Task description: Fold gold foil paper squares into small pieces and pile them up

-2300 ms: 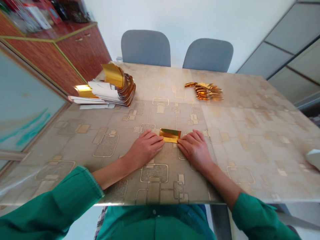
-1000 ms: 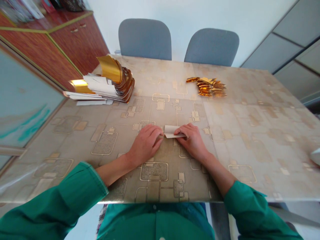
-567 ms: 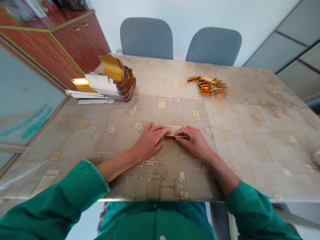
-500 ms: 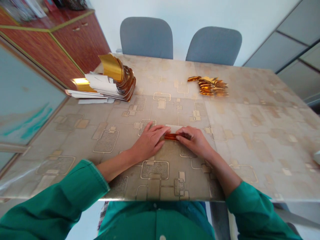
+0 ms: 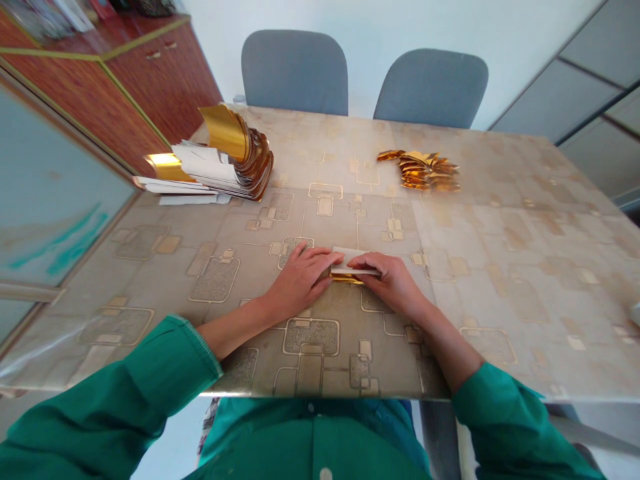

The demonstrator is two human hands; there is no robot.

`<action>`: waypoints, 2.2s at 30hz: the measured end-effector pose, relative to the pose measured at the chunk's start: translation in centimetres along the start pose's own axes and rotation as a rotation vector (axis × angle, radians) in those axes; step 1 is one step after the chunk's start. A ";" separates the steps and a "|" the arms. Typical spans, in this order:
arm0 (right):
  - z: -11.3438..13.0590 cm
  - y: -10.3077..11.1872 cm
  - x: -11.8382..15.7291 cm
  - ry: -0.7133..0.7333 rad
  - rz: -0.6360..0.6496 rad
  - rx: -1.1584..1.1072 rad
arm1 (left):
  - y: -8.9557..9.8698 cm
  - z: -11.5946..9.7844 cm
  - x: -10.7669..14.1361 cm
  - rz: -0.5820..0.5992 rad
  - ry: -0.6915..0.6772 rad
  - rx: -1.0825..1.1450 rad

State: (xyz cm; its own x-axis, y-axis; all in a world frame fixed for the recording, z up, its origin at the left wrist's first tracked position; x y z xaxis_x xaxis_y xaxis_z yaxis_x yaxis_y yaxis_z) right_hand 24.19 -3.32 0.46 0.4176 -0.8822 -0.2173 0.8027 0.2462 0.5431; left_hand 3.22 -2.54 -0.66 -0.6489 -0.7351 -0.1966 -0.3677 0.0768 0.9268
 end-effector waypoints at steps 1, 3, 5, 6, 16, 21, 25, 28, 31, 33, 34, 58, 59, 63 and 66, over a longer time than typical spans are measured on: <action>0.0 0.0 0.0 0.008 0.009 0.018 | -0.1 0.0 0.0 -0.002 0.000 0.005; 0.1 -0.1 -0.1 0.029 0.016 0.059 | -0.1 0.1 0.0 -0.004 0.003 0.015; 0.2 -0.2 -0.1 0.043 0.018 0.084 | -0.1 0.1 0.0 -0.004 0.010 0.026; 0.2 -0.3 -0.1 0.049 0.016 0.087 | -0.1 0.1 0.0 -0.002 0.013 0.031; 0.6 -0.1 0.6 0.184 0.126 0.362 | -0.1 0.0 -0.1 -0.008 -0.019 0.033; 1.9 0.3 1.5 0.232 0.234 0.487 | -0.4 0.1 0.0 -0.035 -0.040 -0.003; 2.3 0.4 2.3 0.180 0.267 0.475 | -0.4 0.3 0.3 -0.040 -0.070 -0.010; 2.2 0.0 2.8 0.163 0.236 0.483 | -0.4 0.4 0.4 -0.036 -0.086 -0.019; 1.9 -0.6 3.3 0.161 0.191 0.573 | -0.4 0.4 0.5 -0.028 -0.105 -0.057; 1.7 -0.8 3.7 0.159 0.175 0.629 | -0.3 0.5 0.5 -0.023 -0.122 -0.086; 1.7 -0.8 3.9 0.156 0.167 0.647 | -0.3 0.6 0.5 -0.021 -0.129 -0.098; 0.5 0.8 5.7 0.088 0.012 0.611 | -0.5 -1.6 1.8 -0.090 -0.287 -0.260; 0.4 0.8 5.8 0.085 0.013 0.605 | -0.4 -1.5 1.9 -0.084 -0.283 -0.252; 0.4 1.0 5.8 0.079 -0.017 0.564 | -0.3 -1.3 2.0 -0.080 -0.269 -0.240; 0.2 1.3 5.5 0.067 -0.065 0.507 | -0.3 -1.7 1.7 -0.089 -0.272 -0.242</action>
State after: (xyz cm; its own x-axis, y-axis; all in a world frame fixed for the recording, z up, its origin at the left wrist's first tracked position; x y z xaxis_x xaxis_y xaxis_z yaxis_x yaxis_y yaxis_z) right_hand 27.45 -7.96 0.17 0.4131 -0.8576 -0.3064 0.5278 -0.0488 0.8480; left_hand 3.42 -4.96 -0.75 -0.7864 -0.5237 -0.3276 -0.2835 -0.1652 0.9446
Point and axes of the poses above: each hand's wrist, its own x-axis away from the middle knuckle, its own y-axis out of the back of the hand, z = x × y, the point moved 2 cm from there along -x, towards the middle knuckle, and after that the axes turned 9 degrees about -x, right-handed, at the moved point
